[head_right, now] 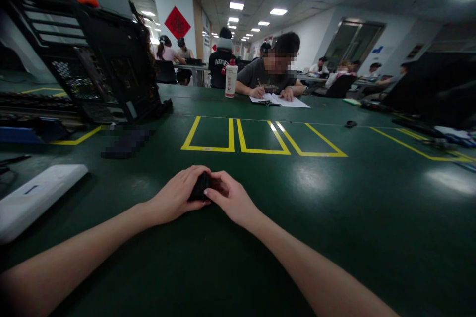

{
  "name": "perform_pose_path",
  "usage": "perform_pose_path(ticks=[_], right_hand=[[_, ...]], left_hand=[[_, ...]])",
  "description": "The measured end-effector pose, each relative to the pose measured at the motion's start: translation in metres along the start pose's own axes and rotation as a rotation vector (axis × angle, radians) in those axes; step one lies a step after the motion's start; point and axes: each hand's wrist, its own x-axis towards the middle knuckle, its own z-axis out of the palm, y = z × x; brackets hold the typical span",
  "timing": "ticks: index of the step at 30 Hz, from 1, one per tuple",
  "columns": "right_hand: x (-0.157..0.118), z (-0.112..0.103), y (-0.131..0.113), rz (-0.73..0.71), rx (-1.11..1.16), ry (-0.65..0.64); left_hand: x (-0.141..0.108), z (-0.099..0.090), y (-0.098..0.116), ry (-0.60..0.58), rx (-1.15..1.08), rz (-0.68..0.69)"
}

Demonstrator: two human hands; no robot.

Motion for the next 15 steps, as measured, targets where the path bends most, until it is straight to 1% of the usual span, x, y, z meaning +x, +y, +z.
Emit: perform_pose_path(ticks=[4, 10, 13, 15], right_hand=[[-0.0018, -0.0006, -0.0015, -0.023, 0.026, -0.044], [0.0036, 0.0002, 0.0012, -0.038, 0.016, 0.035], [0.0036, 0.0002, 0.0024, -0.014, -0.009, 0.047], [0.0021, -0.0002, 0.0023, -0.01, -0.024, 0.023]], left_hand=[[-0.0003, -0.0008, 0.0003, -0.01, 0.01, -0.001], [0.0013, -0.006, 0.005, -0.025, -0.004, -0.011], [0.0017, -0.0065, 0.0052, -0.034, -0.003, -0.012], [0.0018, -0.005, 0.004, -0.033, 0.002, -0.01]])
